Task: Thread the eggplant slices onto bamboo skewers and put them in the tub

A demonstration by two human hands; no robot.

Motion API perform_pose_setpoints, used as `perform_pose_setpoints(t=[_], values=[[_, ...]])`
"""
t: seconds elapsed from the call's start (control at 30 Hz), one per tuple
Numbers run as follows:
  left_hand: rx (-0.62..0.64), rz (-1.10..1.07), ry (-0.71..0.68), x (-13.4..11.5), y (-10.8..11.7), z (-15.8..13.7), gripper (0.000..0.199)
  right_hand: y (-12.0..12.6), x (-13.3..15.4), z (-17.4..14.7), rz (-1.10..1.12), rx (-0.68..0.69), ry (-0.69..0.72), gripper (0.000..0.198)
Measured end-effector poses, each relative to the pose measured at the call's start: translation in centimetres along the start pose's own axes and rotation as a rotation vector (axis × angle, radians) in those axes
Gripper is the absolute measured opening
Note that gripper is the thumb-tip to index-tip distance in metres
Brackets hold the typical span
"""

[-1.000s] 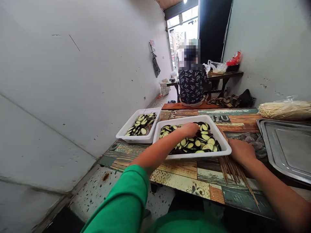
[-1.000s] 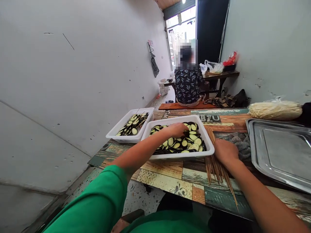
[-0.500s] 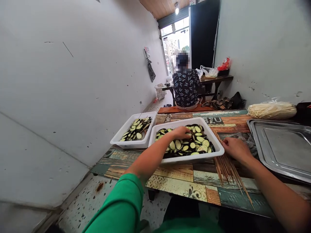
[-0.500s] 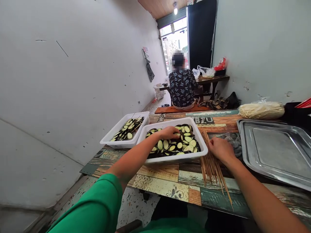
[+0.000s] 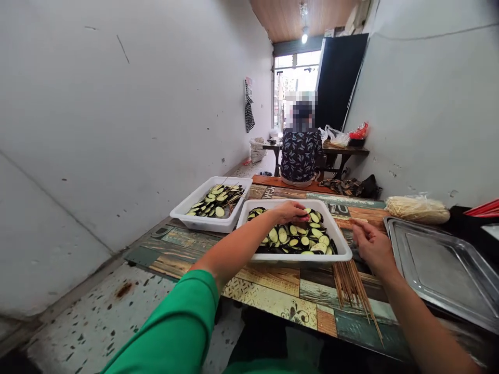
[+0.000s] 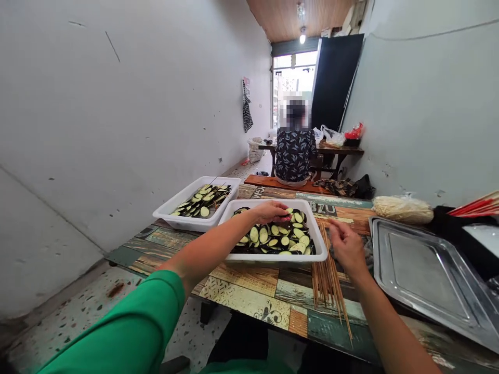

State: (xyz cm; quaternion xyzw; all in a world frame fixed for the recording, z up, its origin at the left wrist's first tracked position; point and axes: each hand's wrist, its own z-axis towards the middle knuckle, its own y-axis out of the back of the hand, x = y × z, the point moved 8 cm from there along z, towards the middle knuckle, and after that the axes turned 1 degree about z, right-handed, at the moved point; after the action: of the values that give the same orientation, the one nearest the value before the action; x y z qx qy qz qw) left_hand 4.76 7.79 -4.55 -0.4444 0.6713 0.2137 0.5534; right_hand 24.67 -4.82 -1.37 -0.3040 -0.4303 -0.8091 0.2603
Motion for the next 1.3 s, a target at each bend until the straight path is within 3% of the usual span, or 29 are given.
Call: perform_pose_setpoints(t=[0.13,0.23,0.37,1.3], values=[[-0.086,-0.182,-0.033,-1.1,0.8,-0.1,0.005,-3.5,5.3,-1.5,0.037,0.292,0.050,0.053],[-0.212,-0.314,-0.054,-1.6,2.1,0.0,0.006,-4.5,7.3,-1.7,0.026,0.251,0.068,0.050],[-0.301,-0.437,-0.098,-2.0,3.2,0.1,0.009,-4.6,6.5,-1.6,0.072,0.154,0.038,0.050],[-0.236,-0.498,-0.112,-2.5,2.5,-0.1,0.013,-4.8,5.5,-1.6,0.069,0.197,0.065,0.046]])
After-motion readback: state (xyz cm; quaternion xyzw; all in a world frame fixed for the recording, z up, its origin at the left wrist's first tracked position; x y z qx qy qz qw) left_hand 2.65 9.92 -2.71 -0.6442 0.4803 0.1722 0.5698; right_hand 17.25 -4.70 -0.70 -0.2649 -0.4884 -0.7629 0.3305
